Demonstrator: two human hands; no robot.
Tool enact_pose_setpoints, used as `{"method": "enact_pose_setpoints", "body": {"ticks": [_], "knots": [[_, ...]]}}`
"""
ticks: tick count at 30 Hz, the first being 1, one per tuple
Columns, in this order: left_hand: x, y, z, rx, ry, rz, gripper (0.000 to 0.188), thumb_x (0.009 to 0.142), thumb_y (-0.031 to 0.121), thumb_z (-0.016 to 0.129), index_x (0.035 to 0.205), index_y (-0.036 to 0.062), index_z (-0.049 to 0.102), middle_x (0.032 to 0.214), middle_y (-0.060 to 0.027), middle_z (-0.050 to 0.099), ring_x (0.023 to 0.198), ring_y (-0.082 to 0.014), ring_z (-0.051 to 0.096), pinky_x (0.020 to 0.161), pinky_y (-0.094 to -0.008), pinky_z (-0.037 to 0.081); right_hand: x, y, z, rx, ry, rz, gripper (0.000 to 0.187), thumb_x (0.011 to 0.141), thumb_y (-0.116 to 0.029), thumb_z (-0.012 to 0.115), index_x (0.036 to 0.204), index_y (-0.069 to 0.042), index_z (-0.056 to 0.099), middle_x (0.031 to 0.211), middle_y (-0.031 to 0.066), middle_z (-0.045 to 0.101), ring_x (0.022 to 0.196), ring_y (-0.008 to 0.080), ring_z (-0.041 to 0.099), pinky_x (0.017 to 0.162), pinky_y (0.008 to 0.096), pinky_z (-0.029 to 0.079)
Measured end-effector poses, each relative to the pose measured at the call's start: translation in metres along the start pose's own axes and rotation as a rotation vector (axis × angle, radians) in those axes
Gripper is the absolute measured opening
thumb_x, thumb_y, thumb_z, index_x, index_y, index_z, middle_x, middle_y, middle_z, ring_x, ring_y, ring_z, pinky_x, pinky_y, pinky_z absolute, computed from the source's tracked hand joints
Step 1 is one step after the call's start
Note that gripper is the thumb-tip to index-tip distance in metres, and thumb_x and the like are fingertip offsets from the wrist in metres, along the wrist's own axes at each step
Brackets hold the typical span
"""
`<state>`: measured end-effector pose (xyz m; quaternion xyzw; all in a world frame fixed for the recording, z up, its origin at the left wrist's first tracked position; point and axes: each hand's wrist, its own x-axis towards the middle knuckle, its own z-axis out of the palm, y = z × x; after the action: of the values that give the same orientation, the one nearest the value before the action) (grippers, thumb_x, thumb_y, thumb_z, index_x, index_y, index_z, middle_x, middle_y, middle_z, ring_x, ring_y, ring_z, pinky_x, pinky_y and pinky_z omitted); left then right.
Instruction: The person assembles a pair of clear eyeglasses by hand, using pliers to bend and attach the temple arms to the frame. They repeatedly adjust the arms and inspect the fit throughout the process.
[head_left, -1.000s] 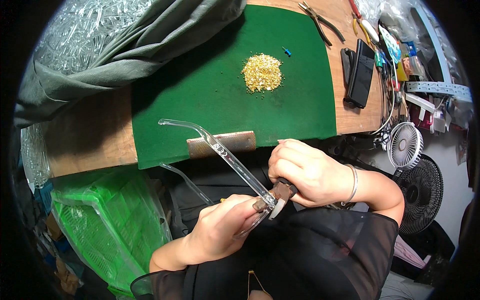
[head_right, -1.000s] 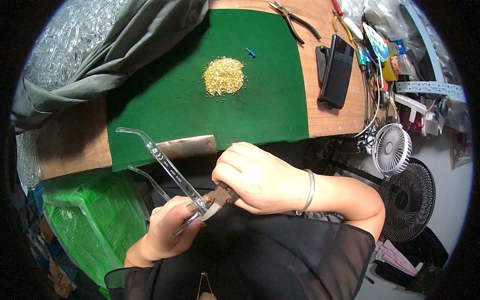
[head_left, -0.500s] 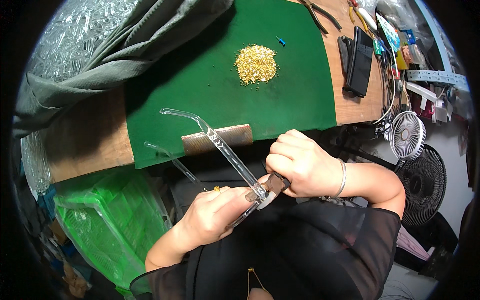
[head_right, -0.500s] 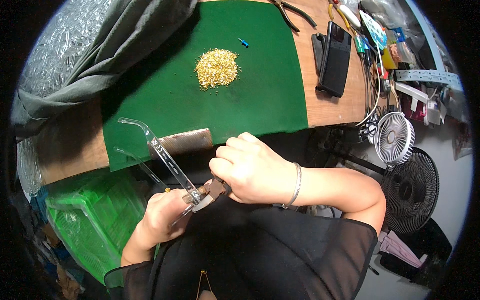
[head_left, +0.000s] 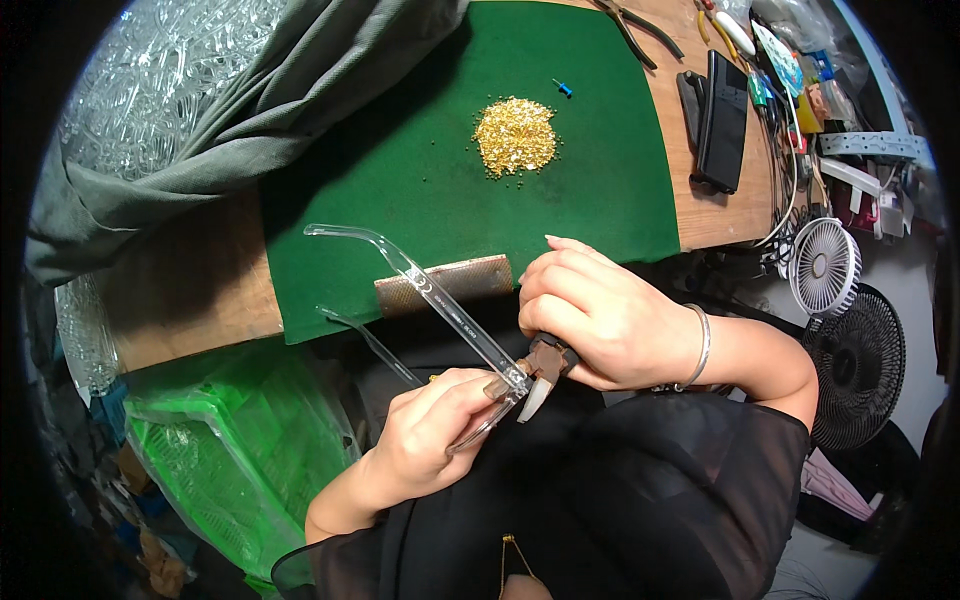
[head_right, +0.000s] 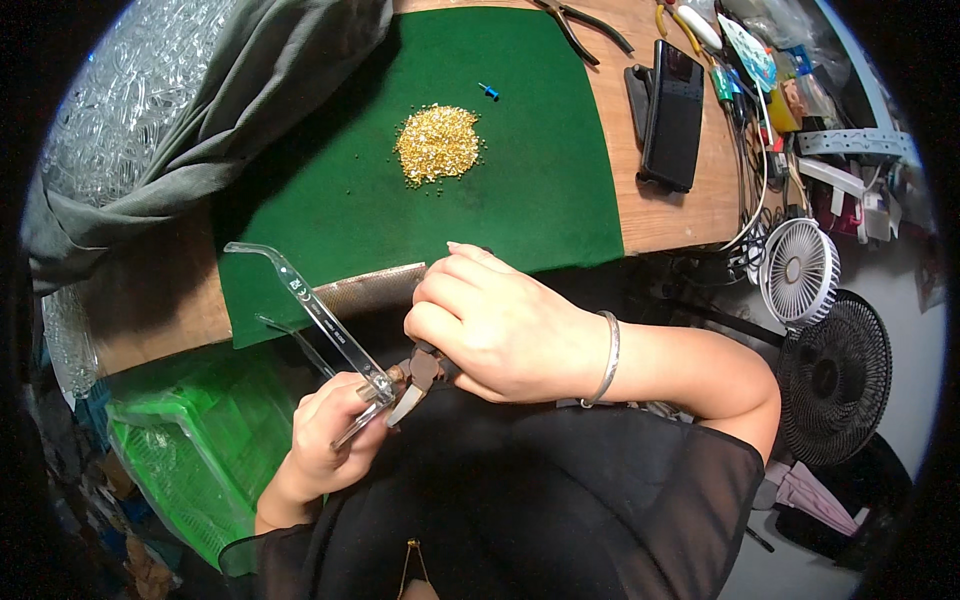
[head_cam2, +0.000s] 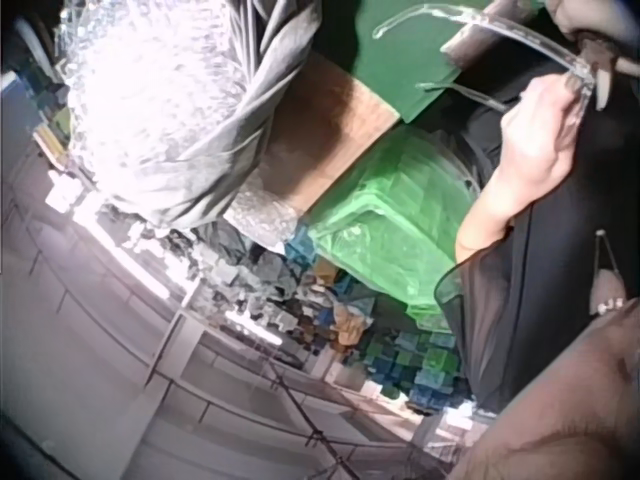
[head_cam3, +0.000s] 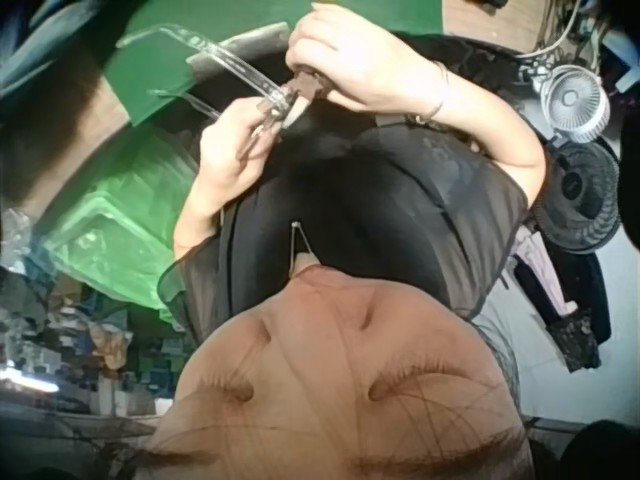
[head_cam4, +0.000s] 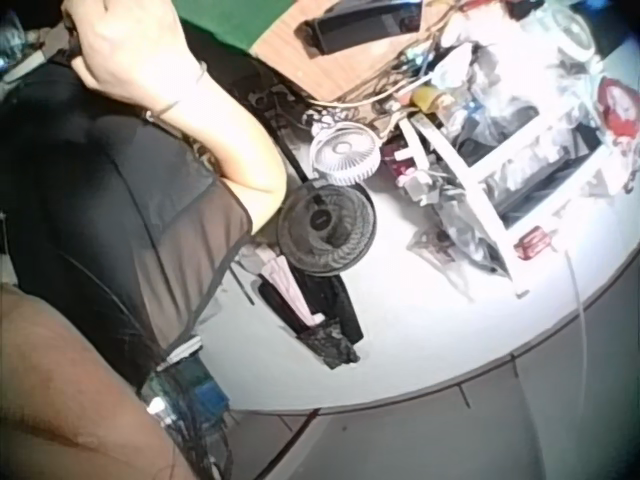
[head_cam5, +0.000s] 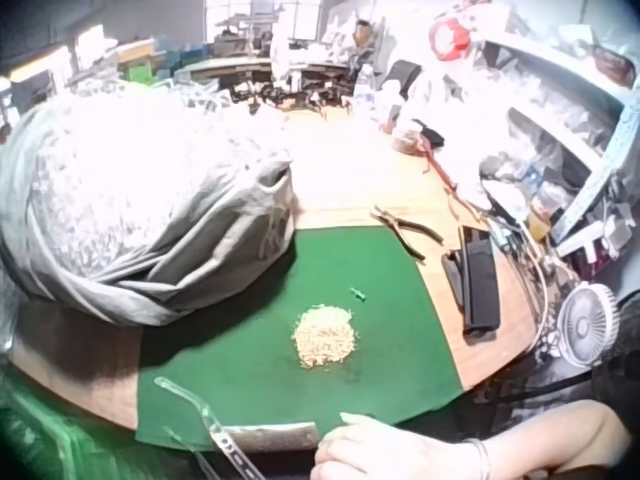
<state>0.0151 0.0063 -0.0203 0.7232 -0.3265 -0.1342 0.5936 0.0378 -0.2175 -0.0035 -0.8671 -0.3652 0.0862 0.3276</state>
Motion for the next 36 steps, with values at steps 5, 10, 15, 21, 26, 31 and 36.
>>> {"method": "enact_pose_setpoints", "body": {"ticks": [5,10,15,21,26,31,36], "knots": [[-0.002,-0.001,0.001,0.099,0.013,0.041,0.034,0.068,-0.010,0.064,0.100,-0.0029,0.057,0.091,-0.0163,0.062,0.074,-0.0286,0.064,0.062,-0.0310,0.052,0.000,0.002,0.001,-0.010,0.000,-0.039,0.045,0.050,-0.009,0.075,0.089,-0.004,0.052,0.088,0.0103,0.051,0.088,0.0279,0.052,0.084,0.0403,0.042],[-0.002,-0.004,0.002,0.136,0.013,0.092,0.036,0.063,-0.010,0.064,0.098,-0.0030,0.058,0.092,-0.0166,0.062,0.074,-0.0289,0.064,0.060,-0.0310,0.052,-0.002,0.004,0.003,-0.017,0.045,-0.056,0.040,0.050,-0.011,0.074,0.083,-0.004,0.052,0.082,0.0091,0.051,0.081,0.0259,0.052,0.075,0.0349,0.043],[-0.004,-0.008,0.007,0.169,-0.013,0.129,0.040,0.063,-0.012,0.059,0.102,-0.0023,0.055,0.089,-0.0172,0.061,0.071,-0.0308,0.062,0.061,-0.0340,0.051,-0.005,0.009,0.013,-0.107,0.090,-0.028,0.022,0.055,-0.008,0.067,0.069,-0.006,0.050,0.070,0.0063,0.050,0.069,0.0227,0.052,0.064,0.0325,0.042],[-0.005,-0.007,0.011,0.075,0.028,-0.022,0.028,0.070,-0.011,0.061,0.096,-0.0043,0.058,0.082,-0.0163,0.061,0.067,-0.0258,0.062,0.058,-0.0312,0.049,-0.009,0.006,0.021,-0.107,0.094,0.056,0.023,0.066,-0.013,0.071,0.070,-0.006,0.049,0.066,0.0068,0.046,0.063,0.0236,0.049,0.059,0.0327,0.040],[-0.005,0.012,0.005,-0.378,0.059,-0.313,0.033,0.082,-0.011,0.054,0.114,-0.0045,0.051,0.094,-0.0139,0.060,0.068,-0.0144,0.061,0.062,-0.0252,0.051,-0.002,0.003,0.003,0.077,0.081,0.131,0.022,0.069,-0.009,0.067,0.085,-0.005,0.052,0.081,0.0102,0.051,0.077,0.0286,0.052,0.069,0.0362,0.044],[-0.005,0.031,-0.014,-1.148,0.046,-0.493,0.049,0.085,-0.010,0.050,0.131,-0.0024,0.034,0.105,-0.0149,0.057,0.073,-0.0139,0.062,0.070,-0.0281,0.054,-0.003,0.014,-0.009,0.096,-0.008,0.193,0.026,0.068,-0.006,0.065,0.091,-0.005,0.052,0.085,0.0115,0.053,0.082,0.0293,0.054,0.074,0.0362,0.044],[-0.002,0.029,-0.022,-1.429,0.034,-0.547,0.054,0.085,-0.003,0.055,0.134,0.0013,0.033,0.105,-0.0153,0.053,0.062,-0.0170,0.058,0.066,-0.0351,0.056,-0.003,0.038,0.022,0.279,0.158,0.260,0.025,0.067,0.001,0.064,0.089,-0.003,0.053,0.080,0.0120,0.054,0.074,0.0301,0.054,0.067,0.0360,0.045]]}}
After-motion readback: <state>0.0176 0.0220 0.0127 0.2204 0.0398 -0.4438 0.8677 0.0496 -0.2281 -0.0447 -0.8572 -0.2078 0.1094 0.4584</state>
